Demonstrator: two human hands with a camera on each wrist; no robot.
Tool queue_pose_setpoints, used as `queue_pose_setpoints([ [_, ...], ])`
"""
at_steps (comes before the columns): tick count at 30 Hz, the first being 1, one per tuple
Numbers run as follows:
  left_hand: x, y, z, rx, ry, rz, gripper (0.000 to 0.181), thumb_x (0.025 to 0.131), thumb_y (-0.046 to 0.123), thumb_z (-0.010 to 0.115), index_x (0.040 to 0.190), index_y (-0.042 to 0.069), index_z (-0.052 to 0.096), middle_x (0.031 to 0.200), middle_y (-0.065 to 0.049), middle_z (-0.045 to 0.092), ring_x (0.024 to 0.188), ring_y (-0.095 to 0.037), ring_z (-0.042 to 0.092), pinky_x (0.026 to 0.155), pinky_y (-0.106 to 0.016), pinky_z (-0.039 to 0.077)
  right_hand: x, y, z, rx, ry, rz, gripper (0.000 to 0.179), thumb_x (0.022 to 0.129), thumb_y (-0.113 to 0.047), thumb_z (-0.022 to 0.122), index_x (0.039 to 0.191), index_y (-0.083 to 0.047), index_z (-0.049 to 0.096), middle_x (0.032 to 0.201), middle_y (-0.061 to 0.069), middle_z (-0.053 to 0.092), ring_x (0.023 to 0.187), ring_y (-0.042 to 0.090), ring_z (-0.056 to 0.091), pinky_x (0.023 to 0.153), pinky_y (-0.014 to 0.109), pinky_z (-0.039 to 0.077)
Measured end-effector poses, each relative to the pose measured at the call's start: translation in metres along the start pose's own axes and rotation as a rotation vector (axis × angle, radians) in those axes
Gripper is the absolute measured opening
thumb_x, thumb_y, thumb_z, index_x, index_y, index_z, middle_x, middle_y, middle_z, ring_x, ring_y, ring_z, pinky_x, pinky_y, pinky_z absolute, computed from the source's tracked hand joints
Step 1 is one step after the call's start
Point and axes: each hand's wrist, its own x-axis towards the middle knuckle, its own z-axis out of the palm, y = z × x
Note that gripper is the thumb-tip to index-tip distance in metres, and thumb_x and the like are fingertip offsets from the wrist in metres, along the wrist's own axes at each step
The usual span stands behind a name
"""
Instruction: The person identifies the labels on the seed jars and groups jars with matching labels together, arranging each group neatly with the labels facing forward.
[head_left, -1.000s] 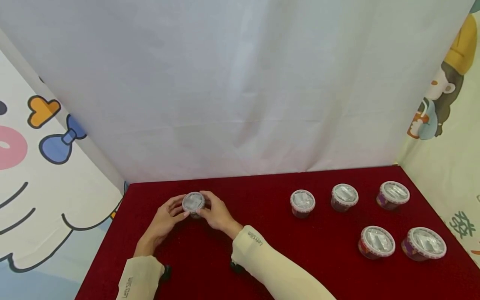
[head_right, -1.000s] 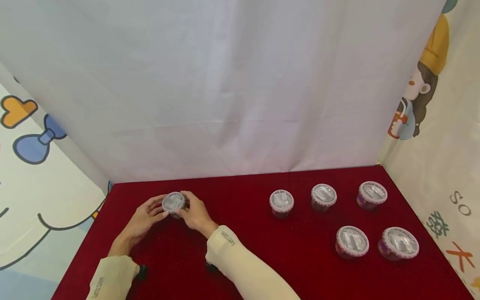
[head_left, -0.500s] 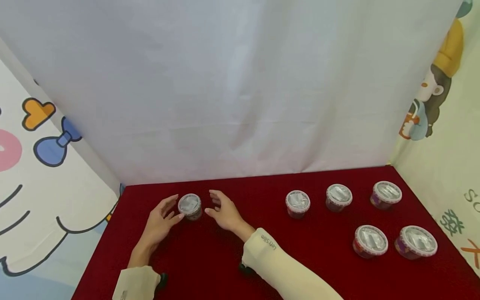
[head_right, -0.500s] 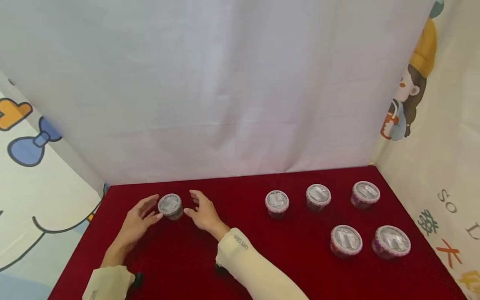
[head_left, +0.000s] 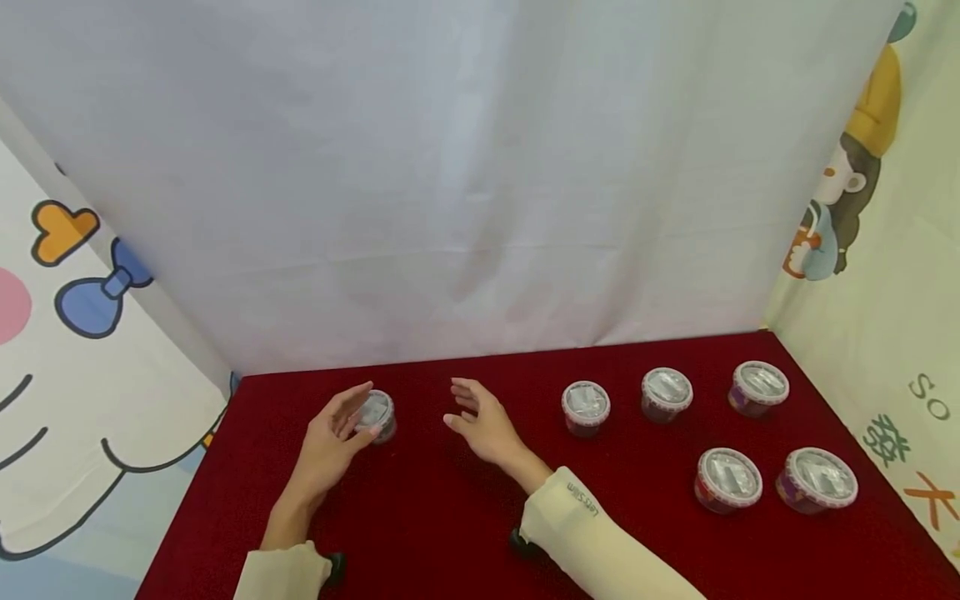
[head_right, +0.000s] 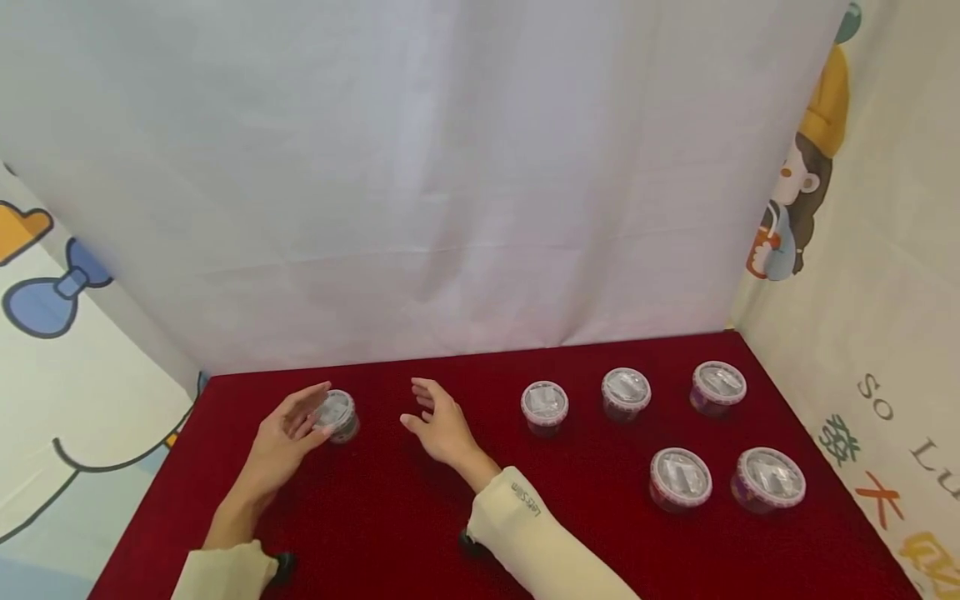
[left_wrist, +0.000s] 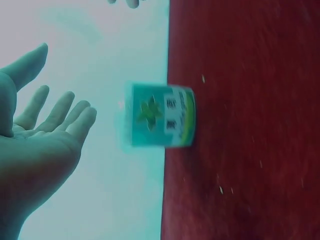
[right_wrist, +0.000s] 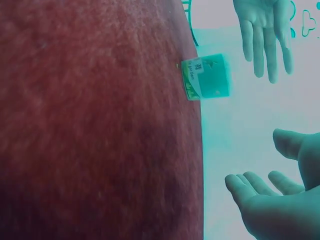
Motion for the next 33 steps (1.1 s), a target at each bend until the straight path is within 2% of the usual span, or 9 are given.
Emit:
queue_pose_setpoints([
  [5,0.002,0.004,0.012,-0.108,-0.061,0.027,0.065,0.103,0.007,0.069,0.161,0.007,0.039,0.166,-0.015,0.038,0.154,-0.038,0.035,0.114,-0.019,0.041,-0.008,-0.003,-0.014,0.026,0.021,-0.003,0.055,0.104,0.001,0.064,0.155,0.002,0.044,0.156,0.03,0.048,0.145,0.045,0.047,0.118,0.056,0.042],
  [10,0.006,0.007,0.027,-0.174,-0.119,0.054,0.064,0.104,0.007,0.068,0.161,0.005,0.038,0.166,-0.013,0.038,0.154,-0.036,0.035,0.114,-0.022,0.044,-0.016,-0.007,-0.025,0.046,0.042,-0.01,0.056,0.103,0.002,0.064,0.155,0.002,0.044,0.156,0.028,0.049,0.145,0.046,0.046,0.118,0.056,0.042],
  [15,0.009,0.01,0.043,-0.232,-0.182,0.027,0.066,0.104,0.008,0.067,0.162,0.004,0.035,0.168,-0.014,0.035,0.155,-0.039,0.033,0.114,-0.023,0.044,-0.024,-0.008,-0.035,0.063,0.059,0.0,0.058,0.103,0.003,0.065,0.156,0.001,0.044,0.156,0.026,0.05,0.146,0.045,0.046,0.119,0.055,0.042],
  [19,0.011,0.009,0.057,-0.242,-0.211,0.004,0.066,0.105,0.008,0.067,0.162,0.004,0.035,0.168,-0.018,0.035,0.155,-0.04,0.034,0.113,-0.023,0.045,-0.031,-0.007,-0.043,0.07,0.075,0.007,0.058,0.102,0.004,0.065,0.156,0.001,0.044,0.155,0.026,0.051,0.145,0.046,0.046,0.118,0.054,0.042],
  [28,0.017,0.005,0.083,-0.289,-0.275,0.012,0.065,0.104,0.005,0.066,0.161,0.001,0.035,0.168,-0.024,0.033,0.154,-0.04,0.035,0.117,-0.033,0.045,-0.05,-0.01,-0.061,0.071,0.127,0.016,0.059,0.1,0.005,0.066,0.155,0.001,0.045,0.154,0.025,0.052,0.144,0.044,0.048,0.117,0.053,0.044],
  [33,0.02,0.007,0.097,-0.281,-0.293,-0.008,0.063,0.105,0.003,0.065,0.161,0.003,0.037,0.167,-0.023,0.034,0.153,-0.039,0.037,0.115,-0.031,0.046,-0.058,-0.008,-0.069,0.066,0.131,0.024,0.06,0.101,0.004,0.065,0.157,0.001,0.042,0.155,0.026,0.05,0.146,0.044,0.047,0.118,0.053,0.042],
])
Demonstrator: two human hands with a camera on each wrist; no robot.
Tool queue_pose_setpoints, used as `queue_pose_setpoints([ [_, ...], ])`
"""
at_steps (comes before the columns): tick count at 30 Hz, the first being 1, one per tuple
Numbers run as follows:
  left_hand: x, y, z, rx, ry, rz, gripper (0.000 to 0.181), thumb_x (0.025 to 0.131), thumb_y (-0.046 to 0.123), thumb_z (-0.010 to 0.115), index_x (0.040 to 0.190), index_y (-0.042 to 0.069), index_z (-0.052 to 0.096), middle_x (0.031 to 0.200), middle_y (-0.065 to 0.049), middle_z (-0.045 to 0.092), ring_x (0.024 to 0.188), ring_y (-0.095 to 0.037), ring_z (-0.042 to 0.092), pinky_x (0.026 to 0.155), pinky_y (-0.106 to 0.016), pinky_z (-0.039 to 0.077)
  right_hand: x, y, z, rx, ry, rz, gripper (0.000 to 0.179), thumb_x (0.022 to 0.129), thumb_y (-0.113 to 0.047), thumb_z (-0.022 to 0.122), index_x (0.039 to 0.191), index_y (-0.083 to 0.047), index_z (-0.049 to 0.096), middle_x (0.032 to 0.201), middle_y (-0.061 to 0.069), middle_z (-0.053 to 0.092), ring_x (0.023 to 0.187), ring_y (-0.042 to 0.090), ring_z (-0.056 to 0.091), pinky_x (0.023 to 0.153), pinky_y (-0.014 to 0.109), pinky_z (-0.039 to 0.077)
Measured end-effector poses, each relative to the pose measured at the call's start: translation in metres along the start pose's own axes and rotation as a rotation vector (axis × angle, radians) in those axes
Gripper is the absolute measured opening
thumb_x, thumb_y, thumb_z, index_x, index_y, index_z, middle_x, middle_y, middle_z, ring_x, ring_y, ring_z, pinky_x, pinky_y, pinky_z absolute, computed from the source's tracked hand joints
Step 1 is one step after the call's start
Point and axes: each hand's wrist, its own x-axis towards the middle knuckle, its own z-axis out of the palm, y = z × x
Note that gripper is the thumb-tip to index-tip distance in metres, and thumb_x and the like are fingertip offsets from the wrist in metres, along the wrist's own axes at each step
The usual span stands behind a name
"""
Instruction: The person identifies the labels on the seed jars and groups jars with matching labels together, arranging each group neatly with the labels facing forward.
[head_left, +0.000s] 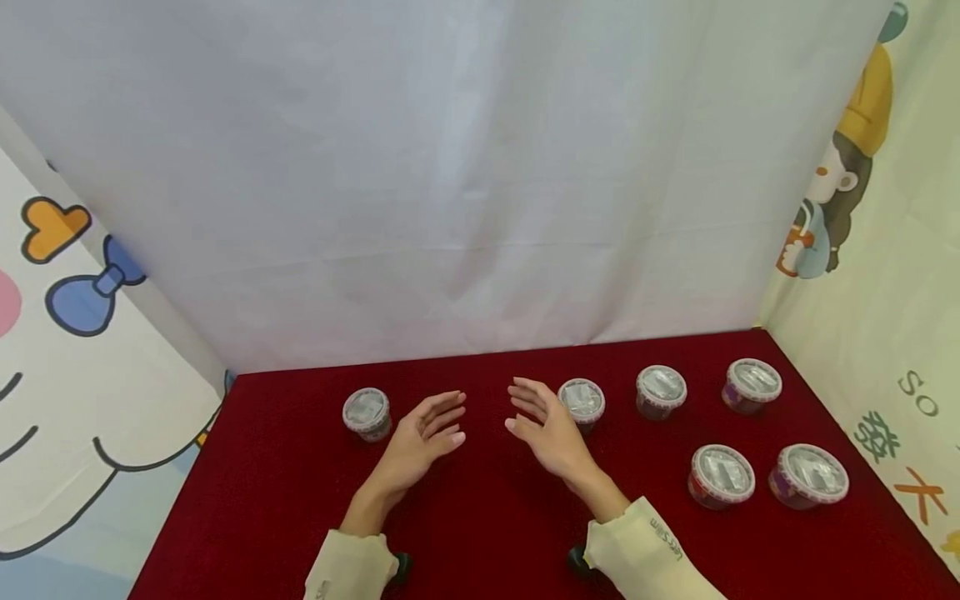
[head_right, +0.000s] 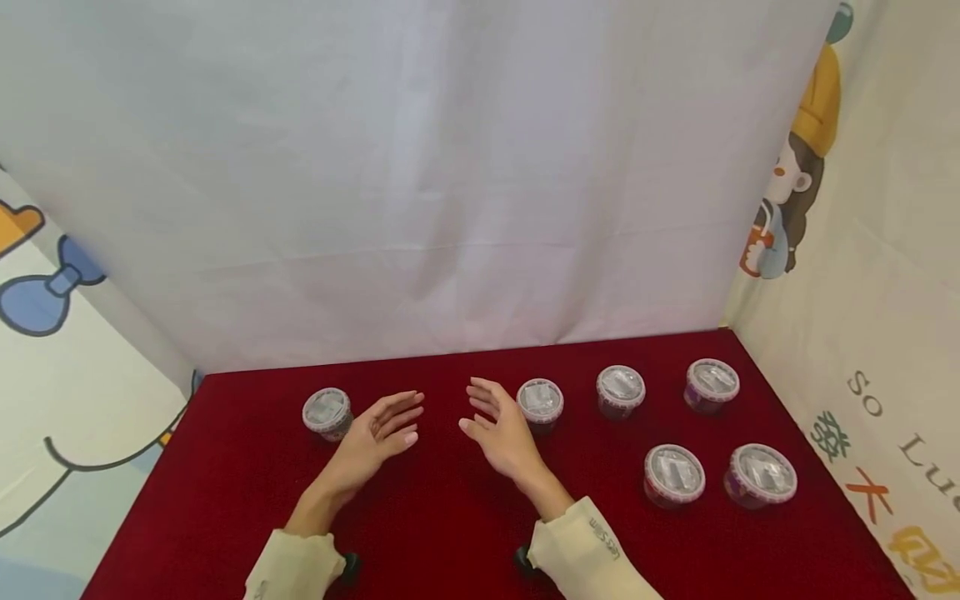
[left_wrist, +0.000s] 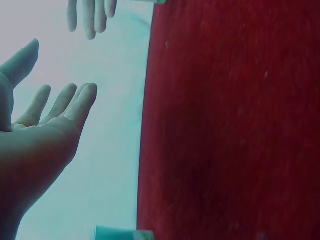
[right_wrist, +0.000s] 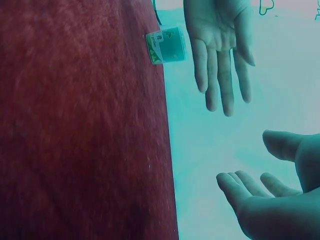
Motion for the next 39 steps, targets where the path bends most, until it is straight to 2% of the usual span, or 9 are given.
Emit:
queue_pose_setpoints([
  [8,0.012,-0.004,0.017,0.016,-0.02,-0.018,0.062,0.105,-0.001,0.063,0.161,0.0,0.036,0.166,-0.021,0.039,0.152,-0.038,0.04,0.116,-0.035,0.046,-0.009,-0.002,-0.015,-0.005,0.004,0.01,0.061,0.102,0.003,0.065,0.158,0.0,0.04,0.158,0.027,0.047,0.148,0.043,0.045,0.119,0.051,0.042],
  [15,0.022,-0.01,0.028,0.015,-0.058,-0.002,0.063,0.105,-0.001,0.062,0.161,-0.004,0.034,0.165,-0.026,0.037,0.151,-0.042,0.04,0.117,-0.039,0.046,-0.015,-0.005,-0.027,-0.005,0.012,0.003,0.062,0.101,0.005,0.065,0.158,0.001,0.04,0.158,0.026,0.047,0.148,0.043,0.044,0.118,0.048,0.043],
  [22,0.029,-0.015,0.039,0.004,-0.073,-0.024,0.061,0.105,-0.002,0.061,0.161,-0.003,0.035,0.165,-0.024,0.038,0.151,-0.041,0.04,0.118,-0.043,0.045,-0.024,-0.007,-0.038,-0.016,0.04,-0.003,0.06,0.102,0.007,0.064,0.157,0.002,0.041,0.157,0.027,0.049,0.147,0.043,0.046,0.117,0.048,0.043],
  [30,0.038,-0.018,0.053,0.01,-0.087,-0.039,0.062,0.105,0.002,0.063,0.161,-0.002,0.036,0.164,-0.022,0.041,0.15,-0.041,0.042,0.116,-0.047,0.047,-0.032,-0.008,-0.05,-0.002,0.085,-0.046,0.057,0.1,0.009,0.065,0.152,0.006,0.044,0.153,0.03,0.052,0.144,0.047,0.048,0.115,0.044,0.045],
  [34,0.044,-0.017,0.061,0.018,-0.083,-0.038,0.063,0.105,0.002,0.064,0.161,-0.001,0.036,0.163,-0.022,0.042,0.15,-0.041,0.043,0.115,-0.048,0.048,-0.036,-0.007,-0.054,0.009,0.1,-0.053,0.057,0.099,0.011,0.064,0.152,0.009,0.042,0.152,0.031,0.051,0.143,0.046,0.049,0.114,0.041,0.047],
  [39,0.049,-0.017,0.068,0.025,-0.08,-0.045,0.063,0.104,0.003,0.065,0.161,0.0,0.037,0.162,-0.021,0.045,0.148,-0.041,0.045,0.113,-0.048,0.049,-0.041,-0.008,-0.06,-0.001,0.139,-0.058,0.058,0.098,0.011,0.064,0.152,0.01,0.043,0.151,0.031,0.052,0.142,0.045,0.05,0.109,0.027,0.05],
])
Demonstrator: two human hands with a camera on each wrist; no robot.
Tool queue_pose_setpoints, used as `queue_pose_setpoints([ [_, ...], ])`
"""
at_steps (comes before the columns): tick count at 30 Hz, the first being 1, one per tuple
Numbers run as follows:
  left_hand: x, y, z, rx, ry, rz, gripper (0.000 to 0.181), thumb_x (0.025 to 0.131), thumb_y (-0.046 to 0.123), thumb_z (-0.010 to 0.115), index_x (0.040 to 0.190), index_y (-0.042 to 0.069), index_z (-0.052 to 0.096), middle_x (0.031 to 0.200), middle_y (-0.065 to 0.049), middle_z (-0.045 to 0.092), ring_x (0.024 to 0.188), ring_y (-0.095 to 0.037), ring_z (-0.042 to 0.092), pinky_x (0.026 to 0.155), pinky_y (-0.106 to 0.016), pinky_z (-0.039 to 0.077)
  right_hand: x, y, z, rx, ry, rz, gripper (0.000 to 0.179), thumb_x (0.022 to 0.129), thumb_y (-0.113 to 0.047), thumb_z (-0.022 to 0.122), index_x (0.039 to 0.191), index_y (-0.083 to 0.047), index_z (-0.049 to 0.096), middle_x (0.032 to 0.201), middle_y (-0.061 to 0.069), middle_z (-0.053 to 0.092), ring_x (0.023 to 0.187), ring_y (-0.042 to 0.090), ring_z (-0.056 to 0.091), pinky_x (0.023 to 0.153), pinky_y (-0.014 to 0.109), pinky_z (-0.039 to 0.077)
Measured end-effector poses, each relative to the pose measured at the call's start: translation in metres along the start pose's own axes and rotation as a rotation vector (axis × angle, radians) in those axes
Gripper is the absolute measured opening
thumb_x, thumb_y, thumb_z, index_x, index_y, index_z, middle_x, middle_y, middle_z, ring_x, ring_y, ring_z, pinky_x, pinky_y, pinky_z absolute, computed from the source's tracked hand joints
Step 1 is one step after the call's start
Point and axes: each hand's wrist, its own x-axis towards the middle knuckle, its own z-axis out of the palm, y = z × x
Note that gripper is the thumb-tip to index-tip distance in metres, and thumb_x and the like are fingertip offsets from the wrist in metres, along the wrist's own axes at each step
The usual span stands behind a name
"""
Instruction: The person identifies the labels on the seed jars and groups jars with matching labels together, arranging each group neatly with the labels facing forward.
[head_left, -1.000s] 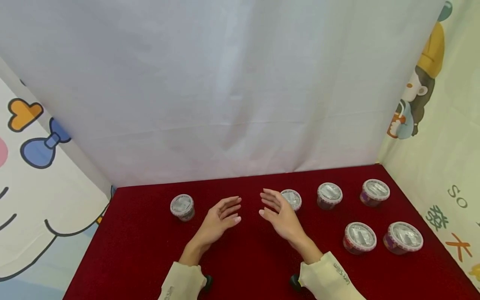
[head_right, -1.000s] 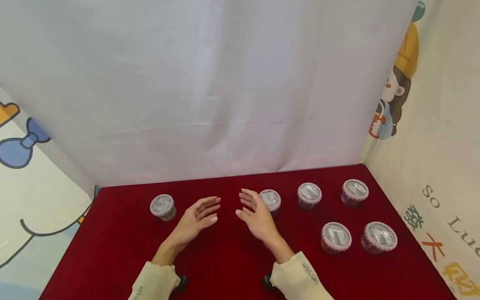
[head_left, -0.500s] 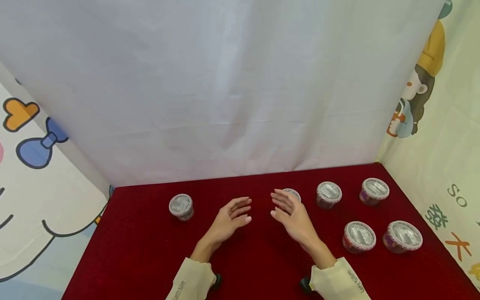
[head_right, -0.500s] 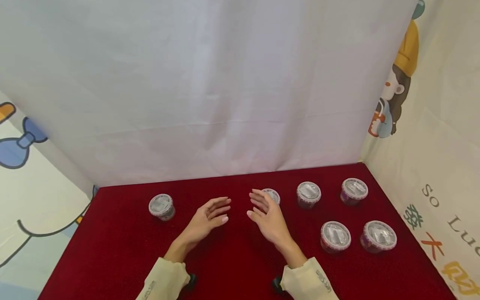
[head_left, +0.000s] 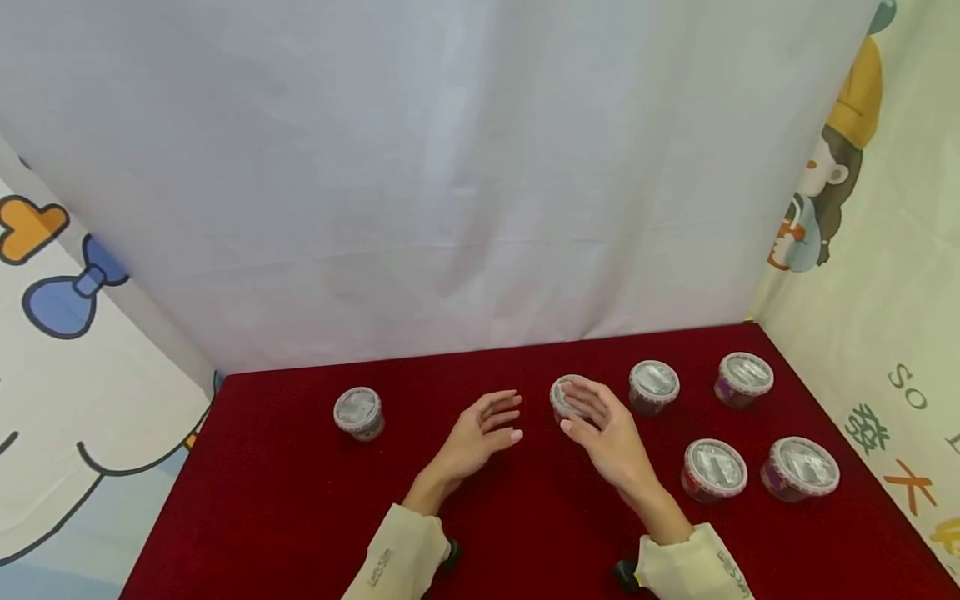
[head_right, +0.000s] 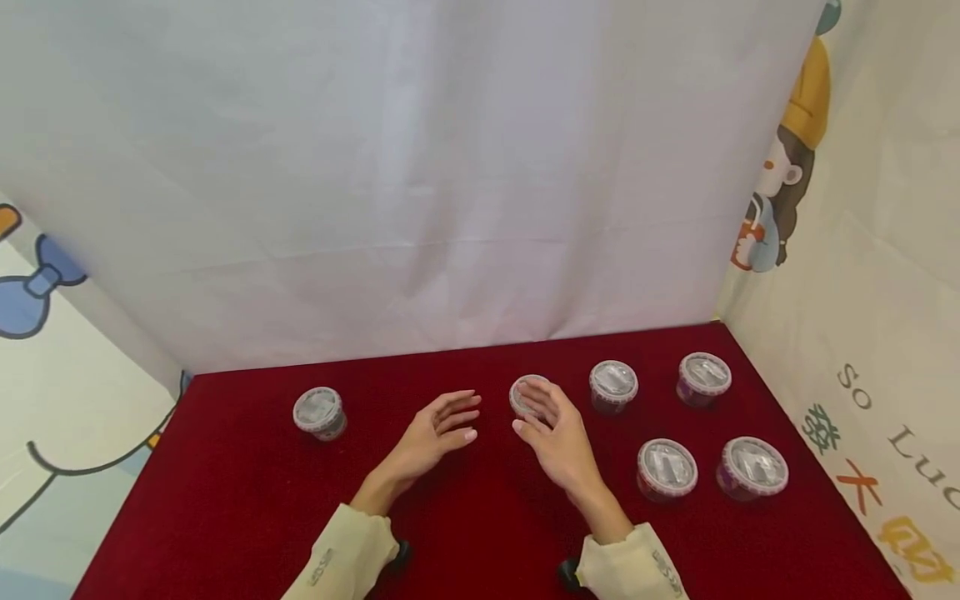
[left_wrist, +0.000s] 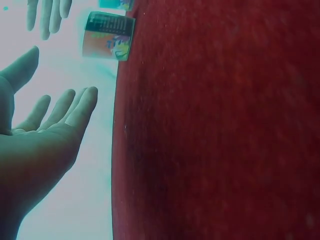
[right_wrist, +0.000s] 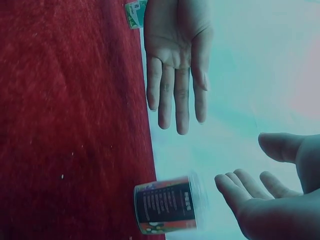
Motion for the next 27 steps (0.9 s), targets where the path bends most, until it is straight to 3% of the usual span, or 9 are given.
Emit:
queue_pose_setpoints([
  [5,0.005,0.0,0.005,-0.008,-0.006,-0.003,0.063,0.104,0.003,0.065,0.161,0.0,0.037,0.162,-0.022,0.044,0.148,-0.04,0.045,0.112,-0.047,0.051,-0.003,0.001,-0.006,0.0,0.032,-0.007,0.057,0.097,0.013,0.065,0.15,0.011,0.044,0.15,0.032,0.053,0.141,0.044,0.05,0.105,0.019,0.049],
  [10,0.01,-0.001,0.01,-0.006,-0.002,0.003,0.064,0.103,0.002,0.067,0.16,-0.002,0.038,0.16,-0.024,0.046,0.146,-0.041,0.047,0.111,-0.046,0.052,-0.006,0.005,-0.012,0.01,0.054,0.0,0.058,0.096,0.015,0.064,0.15,0.01,0.044,0.15,0.031,0.053,0.139,0.04,0.052,0.105,0.018,0.05],
  [17,0.016,-0.002,0.014,-0.013,-0.007,0.014,0.063,0.103,0.001,0.066,0.159,-0.004,0.037,0.159,-0.027,0.046,0.145,-0.043,0.048,0.11,-0.044,0.052,-0.009,0.007,-0.016,0.027,0.106,0.02,0.058,0.095,0.018,0.062,0.149,0.011,0.044,0.15,0.032,0.051,0.131,0.014,0.059,0.105,0.018,0.05],
  [19,0.018,-0.002,0.015,-0.013,-0.01,0.013,0.063,0.103,0.002,0.066,0.159,-0.004,0.037,0.16,-0.027,0.045,0.145,-0.043,0.048,0.11,-0.044,0.052,-0.01,0.008,-0.017,0.025,0.118,0.027,0.058,0.095,0.018,0.062,0.149,0.011,0.044,0.15,0.032,0.051,0.132,0.016,0.059,0.105,0.018,0.05],
  [24,0.021,0.0,0.019,-0.011,-0.013,0.014,0.062,0.104,0.002,0.065,0.159,-0.004,0.037,0.16,-0.027,0.045,0.145,-0.043,0.048,0.11,-0.044,0.053,-0.012,0.01,-0.02,-0.002,0.127,0.047,0.058,0.096,0.017,0.061,0.151,0.009,0.043,0.154,0.028,0.05,0.142,0.036,0.05,0.105,0.015,0.048],
  [27,0.023,0.001,0.021,-0.004,-0.011,0.011,0.063,0.104,0.001,0.066,0.159,-0.004,0.037,0.16,-0.027,0.045,0.145,-0.043,0.048,0.11,-0.044,0.053,-0.013,0.01,-0.02,-0.01,0.142,0.059,0.058,0.096,0.017,0.061,0.151,0.009,0.043,0.155,0.027,0.049,0.144,0.039,0.047,0.104,0.014,0.048],
])
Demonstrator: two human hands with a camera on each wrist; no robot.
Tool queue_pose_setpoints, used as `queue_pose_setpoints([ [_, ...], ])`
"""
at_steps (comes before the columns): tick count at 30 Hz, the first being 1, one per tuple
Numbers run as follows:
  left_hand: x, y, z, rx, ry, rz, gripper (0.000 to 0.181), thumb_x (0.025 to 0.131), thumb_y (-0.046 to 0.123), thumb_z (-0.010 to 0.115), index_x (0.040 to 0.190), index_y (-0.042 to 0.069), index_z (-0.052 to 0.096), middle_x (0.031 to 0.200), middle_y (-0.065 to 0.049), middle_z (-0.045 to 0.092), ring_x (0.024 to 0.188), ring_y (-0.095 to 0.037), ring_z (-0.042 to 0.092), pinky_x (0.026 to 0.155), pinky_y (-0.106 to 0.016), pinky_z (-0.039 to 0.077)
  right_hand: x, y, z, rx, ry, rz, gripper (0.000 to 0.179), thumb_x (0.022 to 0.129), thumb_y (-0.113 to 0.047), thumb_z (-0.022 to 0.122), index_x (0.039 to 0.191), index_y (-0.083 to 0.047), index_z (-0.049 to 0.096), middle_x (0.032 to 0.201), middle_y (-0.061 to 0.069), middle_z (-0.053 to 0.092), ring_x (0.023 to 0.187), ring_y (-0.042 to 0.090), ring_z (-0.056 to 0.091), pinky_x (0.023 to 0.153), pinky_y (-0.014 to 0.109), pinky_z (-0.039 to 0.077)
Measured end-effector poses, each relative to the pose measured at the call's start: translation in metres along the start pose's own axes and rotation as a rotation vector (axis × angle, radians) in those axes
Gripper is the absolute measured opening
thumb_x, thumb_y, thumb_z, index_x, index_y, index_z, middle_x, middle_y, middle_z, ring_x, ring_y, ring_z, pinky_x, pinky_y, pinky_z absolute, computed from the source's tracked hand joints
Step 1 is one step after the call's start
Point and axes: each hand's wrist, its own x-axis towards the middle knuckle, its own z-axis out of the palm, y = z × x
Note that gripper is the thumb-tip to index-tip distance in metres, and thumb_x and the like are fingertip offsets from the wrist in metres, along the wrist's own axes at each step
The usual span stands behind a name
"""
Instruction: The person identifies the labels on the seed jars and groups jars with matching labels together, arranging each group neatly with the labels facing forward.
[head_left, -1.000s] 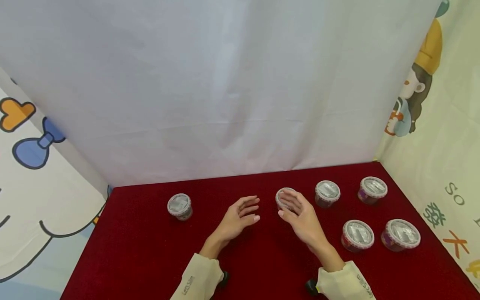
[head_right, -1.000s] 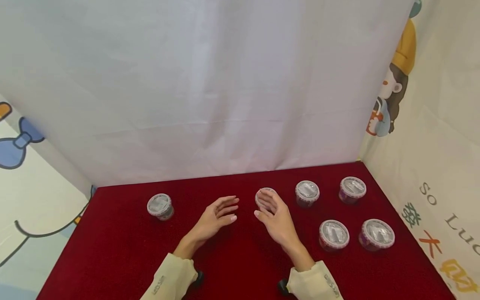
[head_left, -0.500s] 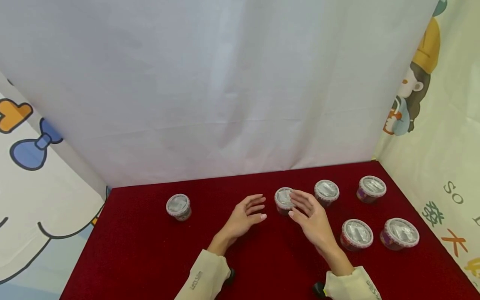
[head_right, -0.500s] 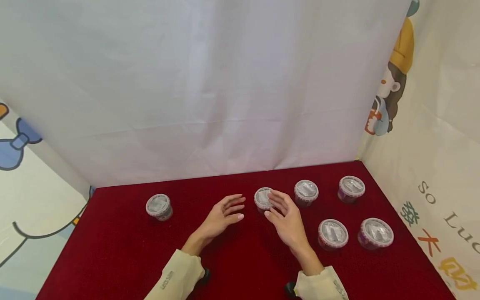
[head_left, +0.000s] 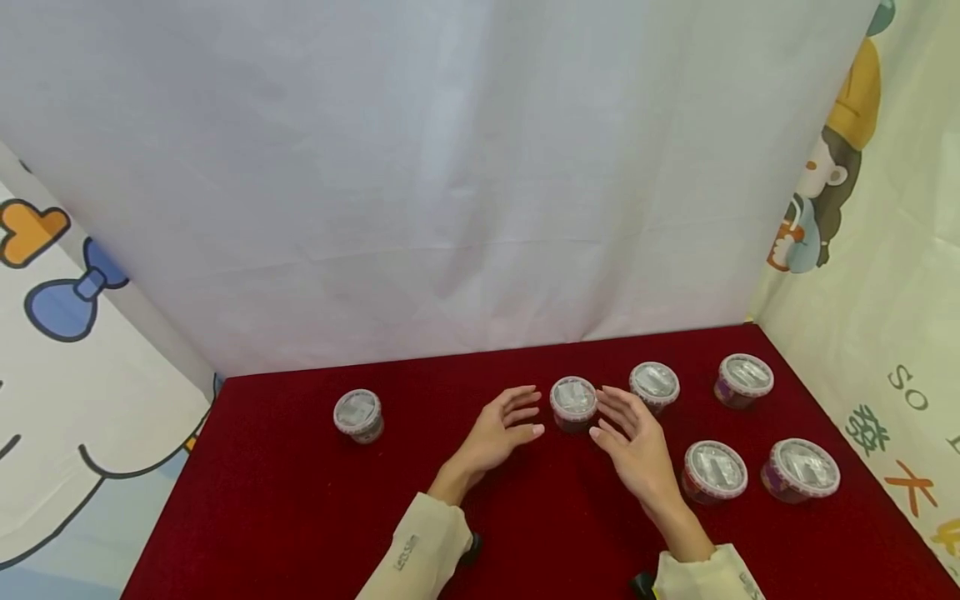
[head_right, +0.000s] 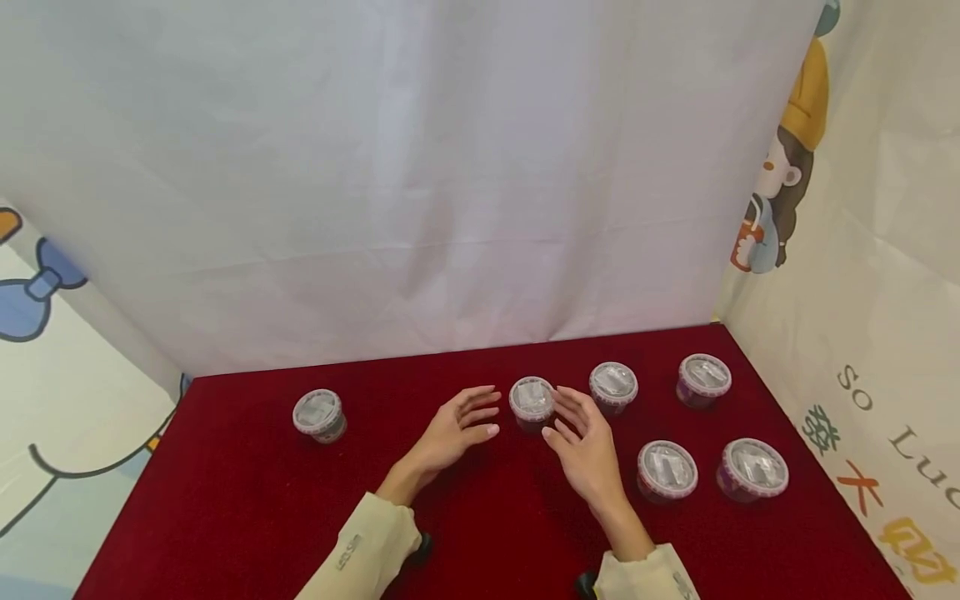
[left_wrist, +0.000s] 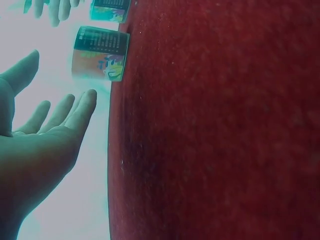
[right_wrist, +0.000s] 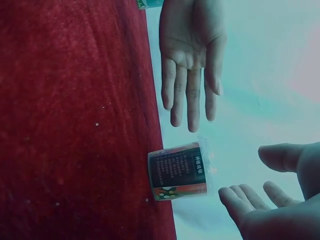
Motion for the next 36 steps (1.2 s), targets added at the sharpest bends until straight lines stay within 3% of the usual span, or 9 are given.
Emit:
queue_pose_setpoints([
  [3,0.002,0.0,0.003,0.013,0.008,-0.003,0.062,0.103,0.002,0.066,0.159,-0.003,0.039,0.159,-0.026,0.047,0.145,-0.043,0.048,0.11,-0.046,0.052,0.0,0.002,0.0,-0.021,0.021,0.009,0.059,0.096,0.016,0.063,0.151,0.009,0.043,0.154,0.029,0.049,0.144,0.04,0.047,0.106,0.017,0.049],
  [10,0.008,0.001,0.011,0.033,0.023,-0.015,0.064,0.102,0.003,0.069,0.159,-0.001,0.04,0.159,-0.021,0.048,0.146,-0.04,0.048,0.112,-0.049,0.05,0.002,0.005,0.002,-0.118,0.058,0.057,0.061,0.098,0.013,0.063,0.154,0.008,0.04,0.159,0.03,0.041,0.148,0.044,0.042,0.118,0.056,0.039],
  [20,0.014,0.001,0.018,0.041,0.021,-0.019,0.066,0.101,0.001,0.069,0.159,-0.003,0.038,0.159,-0.023,0.047,0.145,-0.041,0.049,0.111,-0.046,0.051,0.008,0.011,0.005,-0.197,0.043,0.107,0.071,0.097,0.007,0.067,0.159,0.009,0.031,0.161,0.035,0.036,0.149,0.052,0.036,0.119,0.061,0.038],
  [30,0.019,-0.002,0.022,0.025,0.0,-0.031,0.07,0.102,0.0,0.068,0.163,-0.001,0.034,0.163,-0.025,0.042,0.145,-0.041,0.049,0.111,-0.046,0.051,0.014,0.016,0.012,-0.209,0.007,0.15,0.074,0.099,0.005,0.066,0.161,0.01,0.024,0.163,0.036,0.029,0.151,0.053,0.032,0.121,0.063,0.034],
  [36,0.02,-0.002,0.023,0.063,-0.004,-0.032,0.068,0.103,0.002,0.067,0.163,-0.001,0.034,0.161,-0.024,0.045,0.144,-0.04,0.05,0.111,-0.047,0.051,0.017,0.017,0.017,-0.219,-0.003,0.149,0.075,0.099,0.003,0.066,0.161,0.011,0.024,0.162,0.038,0.03,0.149,0.053,0.035,0.119,0.063,0.037],
])
